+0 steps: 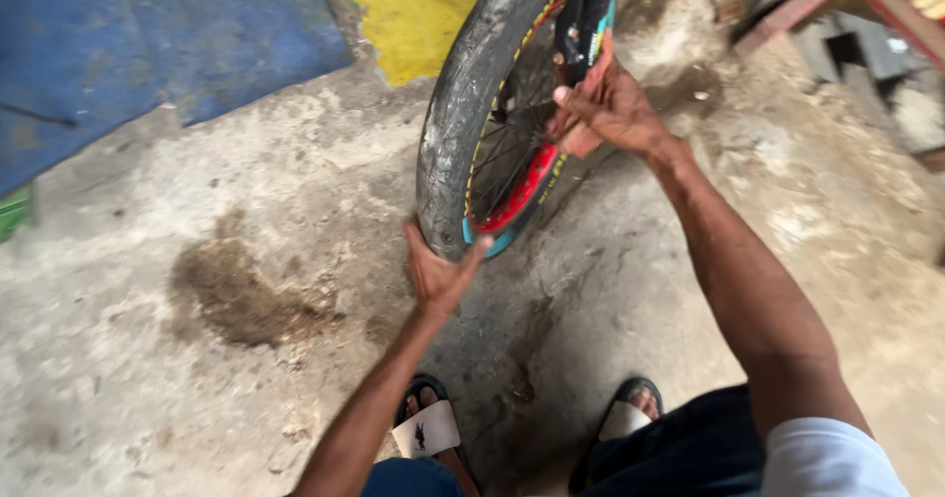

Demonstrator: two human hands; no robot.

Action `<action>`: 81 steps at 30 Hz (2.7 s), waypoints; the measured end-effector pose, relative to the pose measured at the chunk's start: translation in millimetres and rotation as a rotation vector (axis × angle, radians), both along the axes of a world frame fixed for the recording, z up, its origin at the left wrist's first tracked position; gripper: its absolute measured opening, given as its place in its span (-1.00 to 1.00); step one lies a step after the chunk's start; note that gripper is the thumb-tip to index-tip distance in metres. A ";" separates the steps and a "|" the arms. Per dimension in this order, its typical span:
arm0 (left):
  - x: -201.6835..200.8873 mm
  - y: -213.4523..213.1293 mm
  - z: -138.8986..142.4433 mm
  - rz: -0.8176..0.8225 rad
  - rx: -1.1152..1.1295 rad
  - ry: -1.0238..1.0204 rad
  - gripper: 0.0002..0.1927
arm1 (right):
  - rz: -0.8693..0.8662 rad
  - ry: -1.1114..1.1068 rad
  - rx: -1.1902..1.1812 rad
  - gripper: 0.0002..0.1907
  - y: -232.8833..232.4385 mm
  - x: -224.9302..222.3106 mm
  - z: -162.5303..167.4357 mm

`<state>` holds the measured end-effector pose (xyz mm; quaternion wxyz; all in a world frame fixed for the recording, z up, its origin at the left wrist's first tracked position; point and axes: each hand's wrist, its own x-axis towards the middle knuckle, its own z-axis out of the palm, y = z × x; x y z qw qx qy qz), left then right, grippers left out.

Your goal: The person sits on the floor and wipes the front bicycle wheel with a cloth, rotating the wheel to clean the tire, rim, and spokes. The person continues wiping different sections of the wheel until the end of the clip.

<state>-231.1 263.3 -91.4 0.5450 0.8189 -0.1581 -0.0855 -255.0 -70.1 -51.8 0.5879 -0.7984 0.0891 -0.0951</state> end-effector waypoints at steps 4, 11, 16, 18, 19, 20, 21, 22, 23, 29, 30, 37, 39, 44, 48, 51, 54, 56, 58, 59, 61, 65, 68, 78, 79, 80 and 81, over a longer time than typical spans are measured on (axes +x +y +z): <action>-31.1 1.6 -20.8 -0.083 -0.158 0.117 0.04 | -0.051 -0.040 -0.075 -0.21 5.3 9.7 -22.0; -35.9 -5.4 6.4 -0.004 -0.272 0.126 -0.13 | -0.106 -0.146 -0.294 -0.27 -5.6 9.0 -16.5; 18.6 -17.1 42.7 -0.001 0.026 -0.430 -0.23 | -0.073 -0.134 -0.158 -0.29 -4.2 9.6 -8.3; 30.0 -30.4 45.2 -0.040 -0.024 -0.484 -0.29 | -0.073 -0.149 -0.132 -0.28 -3.2 8.2 -11.2; 34.7 -36.9 45.1 -0.063 -0.052 -0.514 -0.32 | -0.084 -0.157 -0.102 -0.26 -3.7 7.7 -14.6; 36.6 -41.1 43.7 -0.047 -0.093 -0.412 -0.28 | -0.095 -0.161 -0.067 -0.23 -3.8 7.0 -19.8; 38.9 -43.7 42.6 -0.039 -0.128 -0.308 -0.24 | -0.084 -0.152 -0.070 -0.26 -5.7 6.7 -25.9; 38.6 -44.7 40.7 -0.031 -0.164 -0.199 -0.21 | -0.074 -0.138 -0.075 -0.28 -8.9 4.1 -33.5; 39.4 -43.1 39.7 -0.066 -0.161 -0.259 -0.23 | -0.061 -0.129 -0.085 -0.29 -14.1 3.4 -41.0; 41.2 -30.3 41.1 -0.116 -0.162 -0.272 -0.30 | -0.445 -0.181 0.143 -0.63 -26.1 -10.9 -99.1; 40.8 -31.0 41.7 -0.117 -0.164 -0.272 -0.31 | -0.423 -0.058 -0.158 -0.67 -22.9 -11.0 -108.6; 39.6 -36.2 47.2 -0.113 -0.167 -0.223 -0.32 | -0.065 0.416 -1.053 -0.74 17.5 -8.9 -154.0; 39.3 -35.2 47.9 -0.119 -0.172 -0.263 -0.32 | -0.084 0.355 -0.989 -0.76 30.8 -10.2 -161.1; 38.4 -35.0 47.0 -0.126 -0.180 -0.296 -0.34 | -0.073 0.303 -0.857 -0.77 71.1 -24.0 -173.6; 37.1 -34.1 46.9 -0.106 -0.151 -0.311 -0.35 | -0.036 0.235 -0.755 -0.74 102.3 -35.4 -176.1; 37.6 -33.5 47.1 -0.113 -0.150 -0.327 -0.36 | 0.002 0.170 -0.693 -0.70 118.2 -40.4 -174.2; 39.2 -34.9 45.3 -0.113 -0.158 -0.261 -0.36 | 0.051 0.200 -0.636 -0.66 129.1 -42.1 -170.4; 40.9 -36.1 43.2 -0.116 -0.168 -0.240 -0.35 | 0.104 0.334 -0.640 -0.82 136.2 -41.5 -164.1; 40.6 -35.8 41.2 -0.121 -0.178 -0.281 -0.35 | 0.104 0.119 -0.611 -0.51 144.4 -45.5 -160.2; 40.2 -35.0 40.6 -0.124 -0.177 -0.295 -0.35 | 0.103 0.013 -0.596 -0.34 149.0 -48.1 -156.1; 39.3 -34.1 40.2 -0.130 -0.179 -0.324 -0.34 | 0.180 -0.121 -0.304 -0.59 155.5 -50.3 -145.1; 37.9 -34.9 42.6 -0.118 -0.169 -0.336 -0.35 | 0.147 0.155 0.252 -0.82 171.7 -59.0 -122.3; 37.2 -35.2 45.8 -0.111 -0.173 -0.303 -0.34 | -0.014 0.329 0.358 -0.72 174.2 -54.6 -115.8; 36.3 -34.4 47.7 -0.106 -0.157 -0.327 -0.33 | -0.417 -0.035 0.386 -0.56 120.3 -35.5 -106.3; 36.2 -34.7 47.1 -0.108 -0.160 -0.335 -0.33 | -0.460 0.011 0.270 -0.54 119.6 -28.7 -104.1; 36.3 -34.8 46.7 -0.108 -0.156 -0.332 -0.34 | -0.501 0.059 0.154 -0.50 119.8 -23.8 -103.0; 36.5 -34.5 46.2 -0.107 -0.151 -0.331 -0.34 | -0.528 0.035 0.103 -0.54 120.9 -19.5 -103.4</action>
